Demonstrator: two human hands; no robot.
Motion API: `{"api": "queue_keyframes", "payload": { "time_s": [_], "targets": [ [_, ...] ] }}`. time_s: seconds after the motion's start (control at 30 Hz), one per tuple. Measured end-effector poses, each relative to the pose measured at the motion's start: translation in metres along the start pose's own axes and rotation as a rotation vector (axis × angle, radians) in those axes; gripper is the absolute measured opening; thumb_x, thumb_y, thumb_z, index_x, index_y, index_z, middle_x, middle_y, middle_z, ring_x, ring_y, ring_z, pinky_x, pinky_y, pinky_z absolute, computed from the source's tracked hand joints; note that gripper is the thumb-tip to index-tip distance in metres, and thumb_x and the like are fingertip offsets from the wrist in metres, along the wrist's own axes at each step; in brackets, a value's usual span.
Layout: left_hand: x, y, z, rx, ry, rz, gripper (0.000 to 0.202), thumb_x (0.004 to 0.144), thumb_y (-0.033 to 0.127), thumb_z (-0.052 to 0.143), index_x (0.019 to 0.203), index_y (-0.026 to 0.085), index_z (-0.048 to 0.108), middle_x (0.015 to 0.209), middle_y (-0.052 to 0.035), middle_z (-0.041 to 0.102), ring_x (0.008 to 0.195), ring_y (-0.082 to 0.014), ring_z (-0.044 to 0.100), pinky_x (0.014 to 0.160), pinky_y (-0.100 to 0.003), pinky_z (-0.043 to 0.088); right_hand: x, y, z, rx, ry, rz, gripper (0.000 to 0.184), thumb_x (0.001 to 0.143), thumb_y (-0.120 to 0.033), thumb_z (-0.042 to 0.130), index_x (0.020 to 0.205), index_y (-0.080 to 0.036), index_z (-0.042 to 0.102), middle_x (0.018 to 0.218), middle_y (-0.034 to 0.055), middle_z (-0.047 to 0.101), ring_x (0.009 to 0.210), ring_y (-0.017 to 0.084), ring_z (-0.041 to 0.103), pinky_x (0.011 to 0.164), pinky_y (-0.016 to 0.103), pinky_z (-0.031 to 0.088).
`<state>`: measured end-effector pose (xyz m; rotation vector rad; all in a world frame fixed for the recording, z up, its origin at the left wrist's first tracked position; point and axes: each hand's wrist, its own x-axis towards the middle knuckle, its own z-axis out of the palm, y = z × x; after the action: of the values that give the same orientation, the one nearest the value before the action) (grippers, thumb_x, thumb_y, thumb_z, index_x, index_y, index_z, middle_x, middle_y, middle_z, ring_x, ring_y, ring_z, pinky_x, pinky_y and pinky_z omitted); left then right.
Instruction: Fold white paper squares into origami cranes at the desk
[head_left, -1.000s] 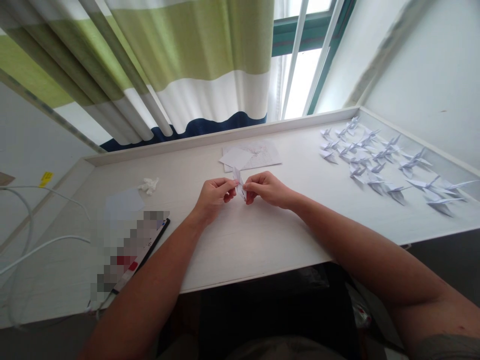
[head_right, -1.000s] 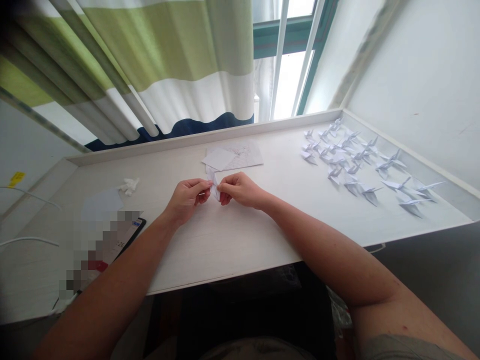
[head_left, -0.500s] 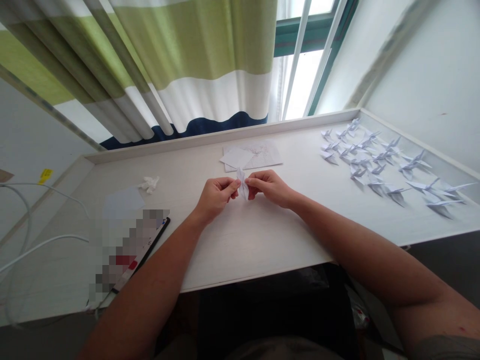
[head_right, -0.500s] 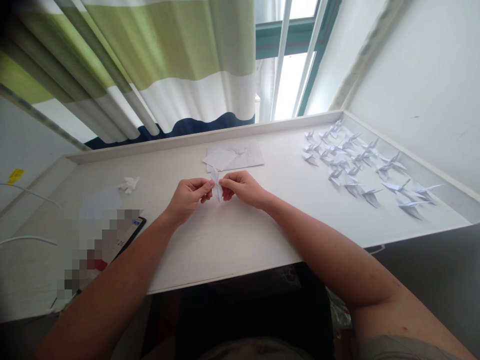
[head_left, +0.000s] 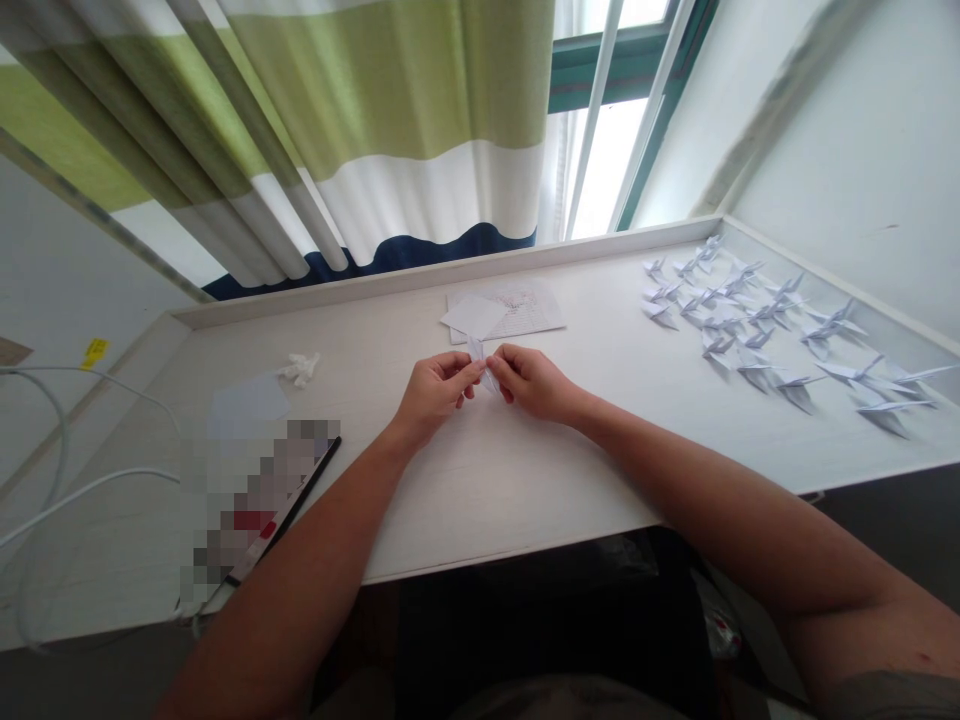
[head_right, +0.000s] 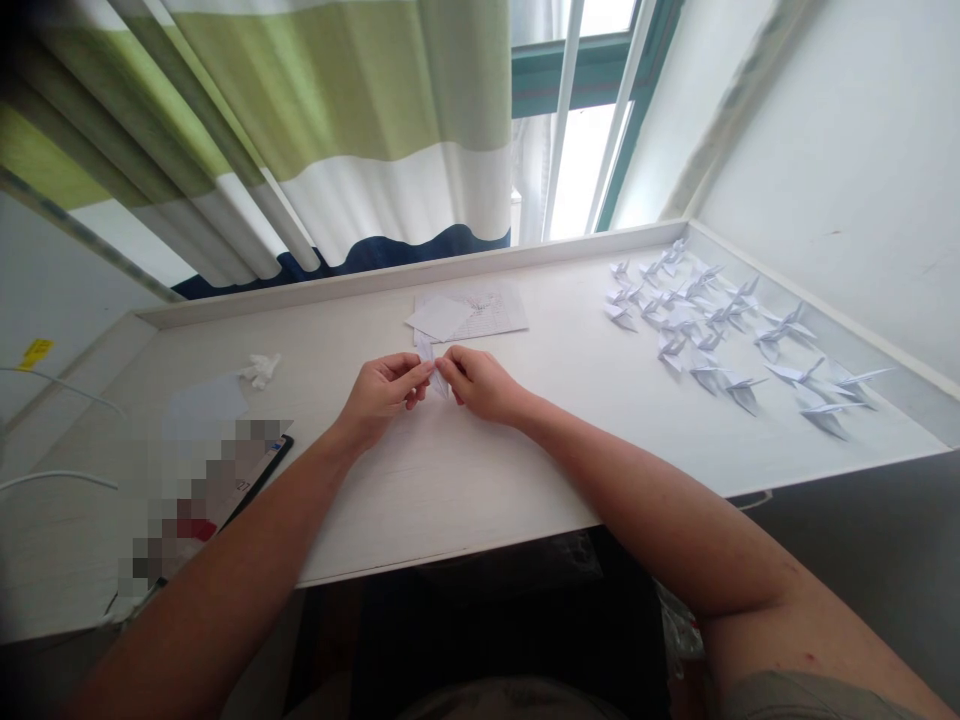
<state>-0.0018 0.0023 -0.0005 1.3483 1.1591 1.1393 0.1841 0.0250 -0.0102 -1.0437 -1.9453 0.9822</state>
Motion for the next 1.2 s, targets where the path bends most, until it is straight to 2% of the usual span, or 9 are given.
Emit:
{"api": "queue_keyframes", "payload": {
  "time_s": [0.17,0.27,0.4,0.5,0.67,0.83,1.03,1.2],
  "targets": [
    [0.0006,-0.0015,0.0,0.02,-0.026,-0.001,0.045,0.078,0.053,0.087,0.062,0.018,0.064,0.056,0.0,0.057,0.051,-0.009,0.042,0.051,-0.025,0.03,0.0012,0.0002,-0.0029,0.024,-0.042,0.041,0.039,0.101,-0.037,0.054,0.065,-0.023,0.051,0.054,-0.0021,0.059,0.055,0.013,0.05,0.06,0.029,0.037],
    [0.0019,-0.0027,-0.002,0.012,-0.043,0.002,0.047,0.078,0.055,0.087,0.063,0.018,0.063,0.056,0.001,0.055,0.051,-0.0091,0.04,0.051,-0.026,0.029,0.0023,0.0026,-0.0049,0.163,-0.071,0.033,0.04,0.1,-0.045,0.058,0.068,-0.021,0.057,0.06,0.0001,0.065,0.058,0.013,0.057,0.062,0.028,0.044],
    [0.0035,-0.0026,-0.0042,-0.035,-0.016,0.017,0.039,0.077,0.053,0.089,0.072,0.018,0.071,0.063,0.0008,0.058,0.055,-0.0097,0.042,0.052,-0.026,0.031,0.0038,0.0055,-0.0051,0.413,-0.094,0.04,0.043,0.09,-0.061,0.074,0.083,-0.02,0.064,0.07,0.0011,0.07,0.067,0.015,0.067,0.069,0.03,0.054],
    [0.0038,-0.002,-0.0033,-0.053,0.025,0.074,0.034,0.076,0.049,0.09,0.082,0.018,0.078,0.075,-0.0019,0.067,0.065,-0.0122,0.052,0.058,-0.025,0.04,0.0045,0.0056,-0.0042,0.507,-0.071,0.021,0.05,0.083,-0.067,0.081,0.089,-0.02,0.065,0.074,0.0013,0.071,0.071,0.016,0.069,0.073,0.032,0.058],
    [0.0039,-0.0029,0.0002,-0.069,0.09,0.103,0.037,0.073,0.045,0.093,0.092,0.017,0.078,0.091,-0.0045,0.073,0.083,-0.0155,0.063,0.074,-0.027,0.049,0.0061,0.0059,-0.0027,0.466,-0.016,0.013,0.053,0.079,-0.07,0.083,0.085,-0.019,0.069,0.076,0.002,0.07,0.069,0.015,0.065,0.069,0.031,0.055],
    [0.0036,-0.0055,0.0006,-0.095,0.167,0.159,0.037,0.07,0.038,0.097,0.086,0.018,0.07,0.084,-0.0008,0.07,0.079,-0.014,0.065,0.076,-0.026,0.052,0.0072,0.0069,-0.0015,0.429,0.027,0.01,0.054,0.077,-0.071,0.083,0.084,-0.019,0.07,0.08,0.0025,0.07,0.069,0.015,0.061,0.068,0.031,0.052],
    [0.0014,-0.0035,0.0008,-0.02,0.106,0.159,0.029,0.08,0.044,0.089,0.089,0.017,0.082,0.092,-0.0063,0.078,0.083,-0.0166,0.067,0.076,-0.029,0.055,0.0066,0.0063,-0.004,0.439,0.068,-0.016,0.049,0.078,-0.066,0.086,0.087,-0.02,0.071,0.086,0.0035,0.072,0.077,0.017,0.065,0.072,0.033,0.054],
    [0.0033,-0.0052,-0.0006,-0.057,0.037,0.153,0.033,0.076,0.046,0.093,0.091,0.017,0.083,0.093,-0.0073,0.08,0.084,-0.0175,0.069,0.08,-0.031,0.057,0.0065,0.0062,-0.0058,0.429,0.12,-0.054,0.042,0.077,-0.061,0.089,0.085,-0.021,0.076,0.096,0.0056,0.075,0.093,0.02,0.069,0.087,0.037,0.058]
  ]
}}
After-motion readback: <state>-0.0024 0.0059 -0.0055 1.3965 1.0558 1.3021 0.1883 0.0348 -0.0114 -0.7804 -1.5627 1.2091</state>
